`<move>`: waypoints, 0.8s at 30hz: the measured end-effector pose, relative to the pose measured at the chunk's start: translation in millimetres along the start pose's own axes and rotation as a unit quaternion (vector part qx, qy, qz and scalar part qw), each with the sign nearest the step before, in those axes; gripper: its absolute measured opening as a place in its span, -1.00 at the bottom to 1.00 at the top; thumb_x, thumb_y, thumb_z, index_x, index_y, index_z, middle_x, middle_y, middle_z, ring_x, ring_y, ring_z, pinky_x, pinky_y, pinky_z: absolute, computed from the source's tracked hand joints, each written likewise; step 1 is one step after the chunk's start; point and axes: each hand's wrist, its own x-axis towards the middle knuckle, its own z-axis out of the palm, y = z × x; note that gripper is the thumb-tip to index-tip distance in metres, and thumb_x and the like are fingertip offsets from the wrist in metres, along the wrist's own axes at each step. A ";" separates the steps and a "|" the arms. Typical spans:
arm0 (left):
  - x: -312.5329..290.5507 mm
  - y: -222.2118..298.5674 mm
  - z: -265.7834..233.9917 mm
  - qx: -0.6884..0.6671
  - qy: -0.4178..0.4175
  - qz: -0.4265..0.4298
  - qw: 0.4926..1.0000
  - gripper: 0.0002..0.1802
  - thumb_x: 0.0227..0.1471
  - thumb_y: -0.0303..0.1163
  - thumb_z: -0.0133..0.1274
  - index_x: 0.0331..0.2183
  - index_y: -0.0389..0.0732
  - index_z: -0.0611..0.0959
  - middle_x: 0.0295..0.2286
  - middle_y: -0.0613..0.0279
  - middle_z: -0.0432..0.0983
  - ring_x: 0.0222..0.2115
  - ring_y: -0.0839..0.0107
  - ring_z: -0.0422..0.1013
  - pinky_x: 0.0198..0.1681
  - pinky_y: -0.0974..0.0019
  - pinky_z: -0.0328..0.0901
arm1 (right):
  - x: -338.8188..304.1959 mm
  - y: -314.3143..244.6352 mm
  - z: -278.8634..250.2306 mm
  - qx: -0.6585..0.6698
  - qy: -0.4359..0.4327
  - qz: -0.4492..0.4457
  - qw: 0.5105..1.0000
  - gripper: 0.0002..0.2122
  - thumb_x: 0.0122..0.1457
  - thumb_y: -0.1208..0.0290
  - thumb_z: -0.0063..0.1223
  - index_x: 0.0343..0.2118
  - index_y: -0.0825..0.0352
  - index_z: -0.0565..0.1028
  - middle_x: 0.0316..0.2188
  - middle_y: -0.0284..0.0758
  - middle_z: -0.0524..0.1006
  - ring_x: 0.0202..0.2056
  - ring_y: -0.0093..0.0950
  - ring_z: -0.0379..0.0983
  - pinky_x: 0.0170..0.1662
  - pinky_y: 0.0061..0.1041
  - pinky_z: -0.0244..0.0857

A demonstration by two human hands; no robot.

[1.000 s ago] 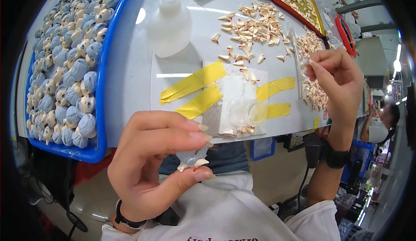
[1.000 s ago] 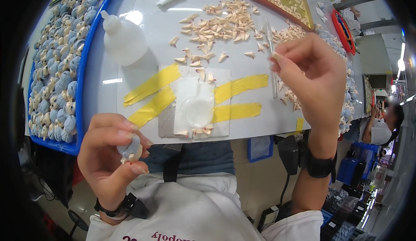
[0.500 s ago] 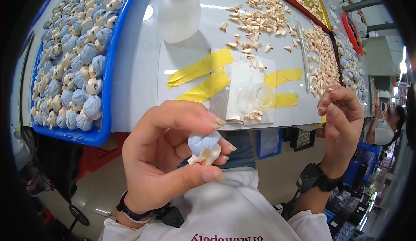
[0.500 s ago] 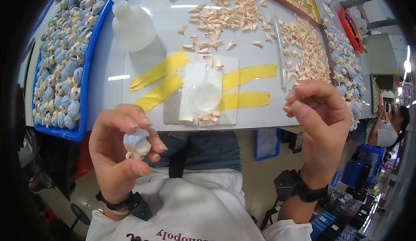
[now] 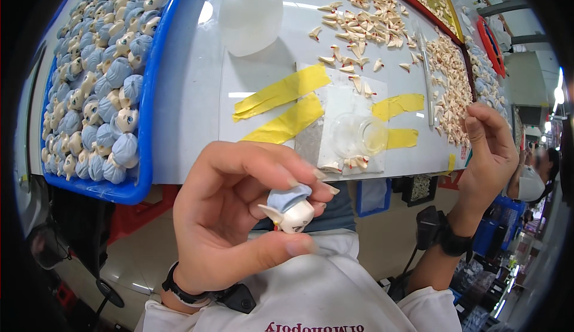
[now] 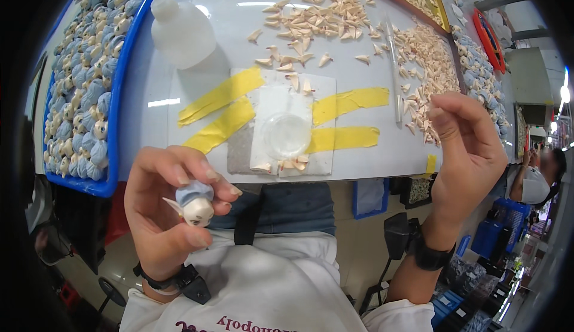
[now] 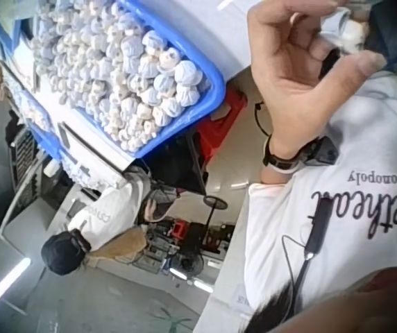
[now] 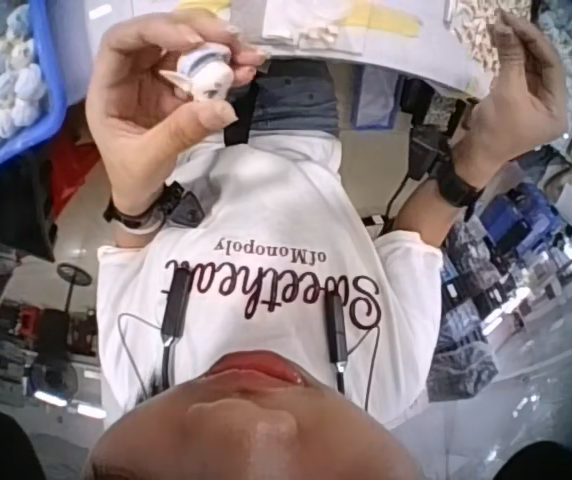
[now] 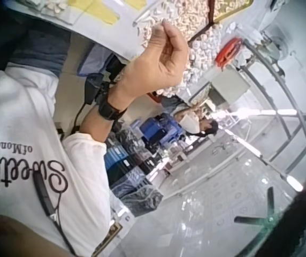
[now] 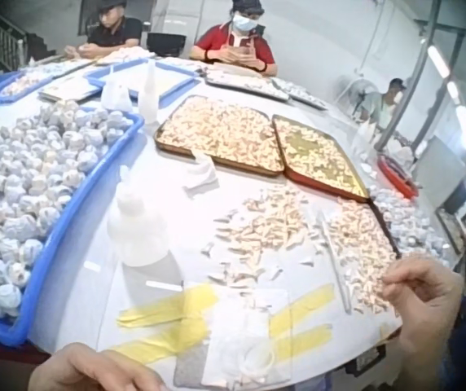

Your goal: The person assembles small doll heads by attaching tiny white plastic pieces to the faces of blue and white figurines. They pick up a doll head from a blue tray, dip a small white piece into a liquid container, and press it onto the doll's face, repeating this process for multiple units.

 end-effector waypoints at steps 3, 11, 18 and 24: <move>2.9 2.4 -0.8 0.044 -0.031 0.018 0.998 -0.45 -0.40 -0.49 0.32 -0.29 -0.28 0.40 -0.34 0.08 0.34 -0.36 0.23 0.43 -0.35 0.37 0.36 | -0.4 -1.5 3.2 0.180 -0.041 0.060 0.981 -0.85 -0.04 0.60 0.12 -0.37 0.45 0.46 -0.43 -0.32 0.48 -0.40 -0.58 0.41 -0.29 -0.64 0.30; 7.9 3.2 -11.8 0.150 -0.140 0.058 0.977 -0.69 -0.36 -0.53 0.28 -0.48 -0.27 0.49 -0.36 0.03 0.32 -0.36 0.21 0.44 -0.33 0.32 0.37 | -0.3 -11.6 23.6 0.329 -0.161 0.146 0.919 -0.84 -0.06 0.62 0.12 -0.37 0.45 0.44 -0.42 -0.26 0.48 -0.39 -0.55 0.43 -0.27 -0.63 0.32; 12.9 3.1 -20.0 0.156 -0.179 0.078 0.968 -0.69 -0.27 -0.51 0.25 -0.42 -0.28 0.47 -0.31 -0.03 0.31 -0.34 0.19 0.44 -0.32 0.36 0.41 | -5.1 -9.8 37.9 0.058 -0.068 -0.008 0.996 -0.91 -0.01 0.72 0.00 -0.39 0.49 0.42 -0.40 -0.24 0.49 -0.35 -0.54 0.43 -0.22 -0.63 0.30; 9.7 3.3 -14.6 0.140 -0.150 0.022 0.979 -0.67 -0.27 -0.58 0.22 -0.38 -0.32 0.45 -0.27 -0.02 0.25 -0.32 0.17 0.43 -0.28 0.32 0.43 | -7.8 -11.2 34.1 0.147 -0.094 0.042 0.984 -0.91 0.01 0.72 -0.01 -0.38 0.50 0.42 -0.39 -0.24 0.49 -0.37 -0.54 0.45 -0.23 -0.65 0.31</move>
